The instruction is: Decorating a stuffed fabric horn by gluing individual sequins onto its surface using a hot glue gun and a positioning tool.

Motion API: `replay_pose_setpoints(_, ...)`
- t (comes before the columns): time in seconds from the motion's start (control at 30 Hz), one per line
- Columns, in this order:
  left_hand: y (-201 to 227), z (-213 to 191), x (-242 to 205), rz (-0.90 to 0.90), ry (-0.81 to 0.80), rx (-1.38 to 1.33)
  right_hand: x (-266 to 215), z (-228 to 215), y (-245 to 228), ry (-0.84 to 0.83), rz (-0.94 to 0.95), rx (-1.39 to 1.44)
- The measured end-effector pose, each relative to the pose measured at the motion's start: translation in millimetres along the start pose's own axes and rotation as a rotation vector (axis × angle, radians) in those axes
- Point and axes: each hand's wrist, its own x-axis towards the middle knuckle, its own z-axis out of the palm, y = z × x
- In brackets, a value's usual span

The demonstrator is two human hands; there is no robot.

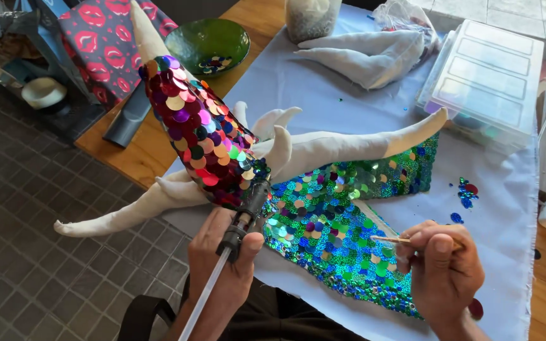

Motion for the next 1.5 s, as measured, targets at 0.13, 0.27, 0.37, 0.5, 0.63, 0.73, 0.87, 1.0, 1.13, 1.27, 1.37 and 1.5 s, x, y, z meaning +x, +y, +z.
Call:
replay_pose_setpoints(0.13,2,0,2,0.009,0.005,0.005,0,2,3,-0.024,-0.029,0.002)
replay_pose_setpoints(0.27,-1,4,-1,-0.007,-0.005,0.011,1,4,1,-0.023,-0.004,0.032)
replay_pose_setpoints(0.37,2,4,2,-0.025,0.005,-0.009,4,9,-5,-0.022,-0.008,-0.015)
replay_pose_setpoints(0.5,-2,6,0,0.005,0.032,0.002,7,15,-11,-0.037,-0.044,0.002)
replay_pose_setpoints(0.63,0,5,2,0.008,0.028,0.005,11,24,-15,-0.056,-0.053,0.030)
replay_pose_setpoints(0.73,2,4,2,0.008,0.026,0.000,16,36,-23,-0.107,-0.044,0.049)
replay_pose_setpoints(0.87,-3,4,-5,0.016,0.023,-0.026,27,55,-24,-0.230,-0.065,0.067)
replay_pose_setpoints(1.0,-4,2,-8,-0.008,0.018,-0.044,36,77,-25,-0.248,-0.076,-0.009)
replay_pose_setpoints(1.13,-6,0,-8,-0.014,0.009,-0.048,38,92,-20,-0.252,-0.076,-0.045)
replay_pose_setpoints(1.27,-8,0,-8,-0.019,0.008,-0.071,41,97,-17,-0.272,-0.113,-0.061)
replay_pose_setpoints(1.37,-4,-4,-5,0.013,0.014,-0.062,42,102,-16,-0.275,-0.119,-0.051)
replay_pose_setpoints(1.5,-5,-5,-7,0.018,0.023,-0.078,43,104,-12,-0.282,-0.146,-0.067)
